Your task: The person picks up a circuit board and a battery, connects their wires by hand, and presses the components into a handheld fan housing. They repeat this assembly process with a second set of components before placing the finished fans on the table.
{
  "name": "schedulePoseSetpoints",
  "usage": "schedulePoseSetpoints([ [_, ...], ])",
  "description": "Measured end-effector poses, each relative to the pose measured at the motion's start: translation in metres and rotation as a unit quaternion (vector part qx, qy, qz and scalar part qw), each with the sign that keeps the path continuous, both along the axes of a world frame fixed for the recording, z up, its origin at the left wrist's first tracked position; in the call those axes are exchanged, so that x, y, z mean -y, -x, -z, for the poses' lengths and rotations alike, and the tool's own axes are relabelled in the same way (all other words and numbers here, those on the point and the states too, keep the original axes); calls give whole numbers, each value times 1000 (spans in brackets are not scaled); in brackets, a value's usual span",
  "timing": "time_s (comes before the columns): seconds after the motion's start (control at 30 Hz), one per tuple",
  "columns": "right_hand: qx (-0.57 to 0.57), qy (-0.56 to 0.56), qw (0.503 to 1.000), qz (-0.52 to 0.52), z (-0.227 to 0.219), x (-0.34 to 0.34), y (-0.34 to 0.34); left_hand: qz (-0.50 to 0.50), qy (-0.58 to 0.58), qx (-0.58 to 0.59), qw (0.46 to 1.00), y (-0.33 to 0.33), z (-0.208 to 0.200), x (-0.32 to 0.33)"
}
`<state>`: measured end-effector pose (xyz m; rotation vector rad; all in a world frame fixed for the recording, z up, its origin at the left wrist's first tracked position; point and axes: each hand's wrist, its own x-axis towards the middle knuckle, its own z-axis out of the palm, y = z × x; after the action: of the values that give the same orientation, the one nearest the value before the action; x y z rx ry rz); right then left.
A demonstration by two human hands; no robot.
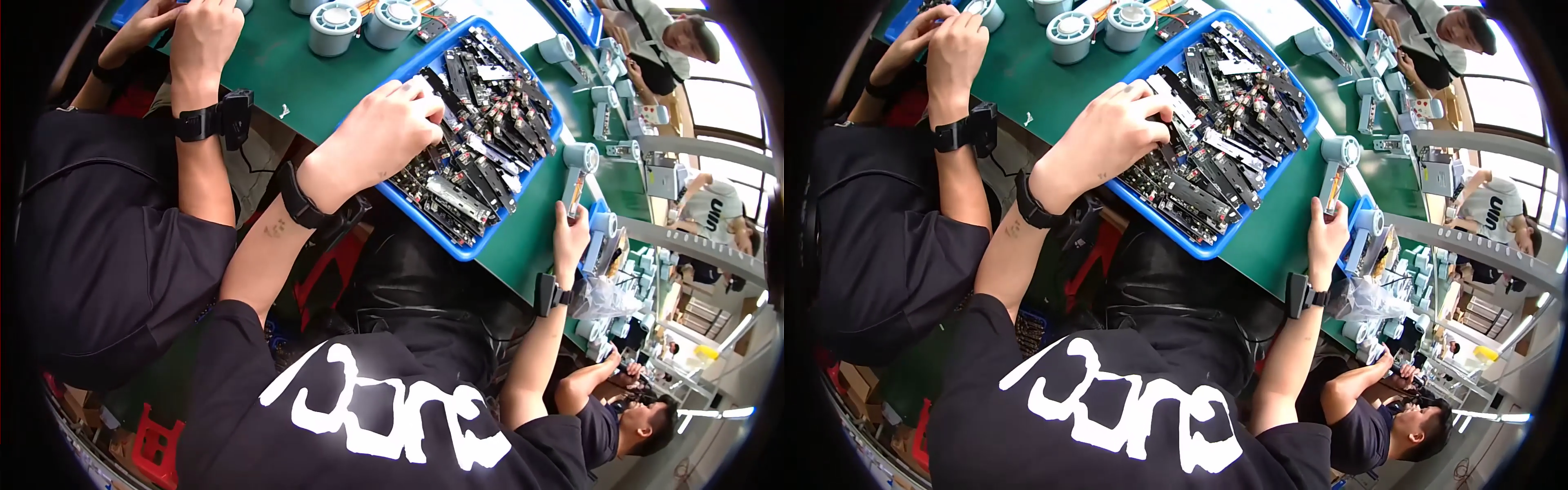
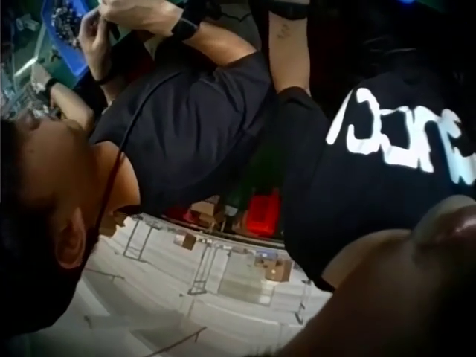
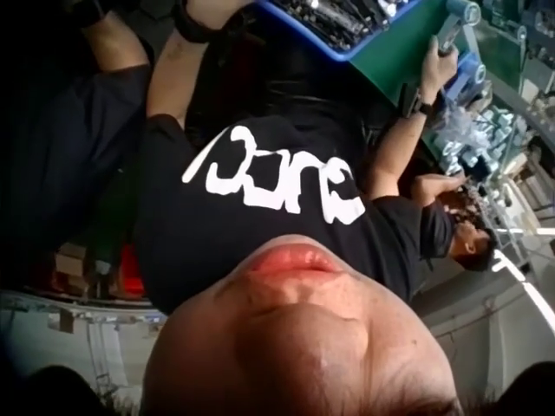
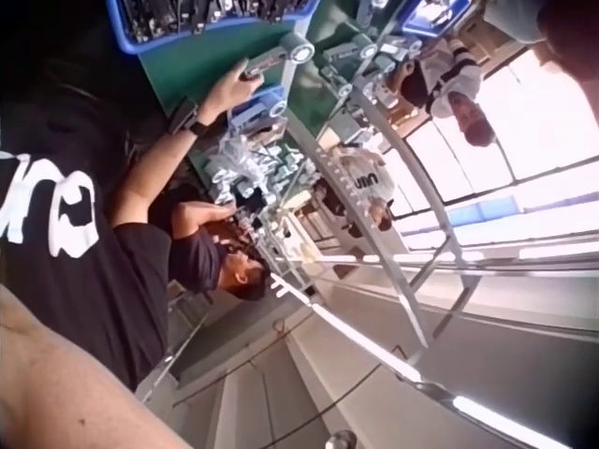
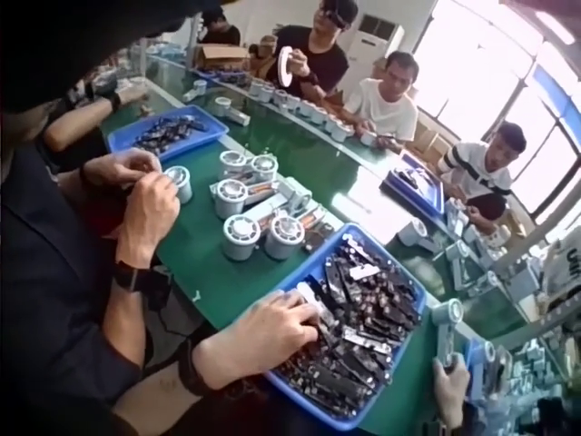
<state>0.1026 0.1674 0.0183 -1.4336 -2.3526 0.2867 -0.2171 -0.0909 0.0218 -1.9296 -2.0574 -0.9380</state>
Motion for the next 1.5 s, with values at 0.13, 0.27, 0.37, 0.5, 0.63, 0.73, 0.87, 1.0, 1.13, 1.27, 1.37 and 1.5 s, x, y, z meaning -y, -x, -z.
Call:
schedulePoseSetpoints([
  [0.13, 10, -43, 999, -7, -1, 6, 0, 34, -82, 130, 988, -15, -16, 13],
  [0.27, -28, 16, 999, 16, -1, 54, -12, 60, -89, 357, 928, -62, -29, 39],
  [0.37, -4, -12, 1000, 18, -2, 92, -27, 115, -34, 414, 902, -105, -24, 51],
  [0.5, -27, 50, 998, 22, -8, 122, -40, 168, 63, 467, 866, -155, -5, 59],
  [0.63, 27, 102, 994, -16, -17, 140, -55, 132, 99, 504, 848, -176, 10, 60],
  [0.73, -107, 47, 992, -49, -13, 133, -64, 95, 113, 558, 817, -188, 18, 55],
  [0.87, -164, -77, 973, -142, -20, 110, -47, 58, 139, 625, 766, -200, 16, 38],
  [1.0, -161, -102, 964, -188, -10, 87, -43, 40, 167, 615, 770, -213, 11, 15],
  [1.13, -286, 116, 943, -127, -11, 80, -49, 12, 154, 705, 692, -223, 12, -9],
  [1.27, -431, 305, 845, -83, -8, 74, -58, 40, 130, 754, 642, -221, 16, -41],
  [1.37, -481, 337, 806, -68, -5, 73, -59, 61, 173, 668, 721, -222, 4, -64],
  [1.5, -474, 307, 823, -53, 3, 74, -62, -6, 211, 563, 799, -230, -20, -88],
])
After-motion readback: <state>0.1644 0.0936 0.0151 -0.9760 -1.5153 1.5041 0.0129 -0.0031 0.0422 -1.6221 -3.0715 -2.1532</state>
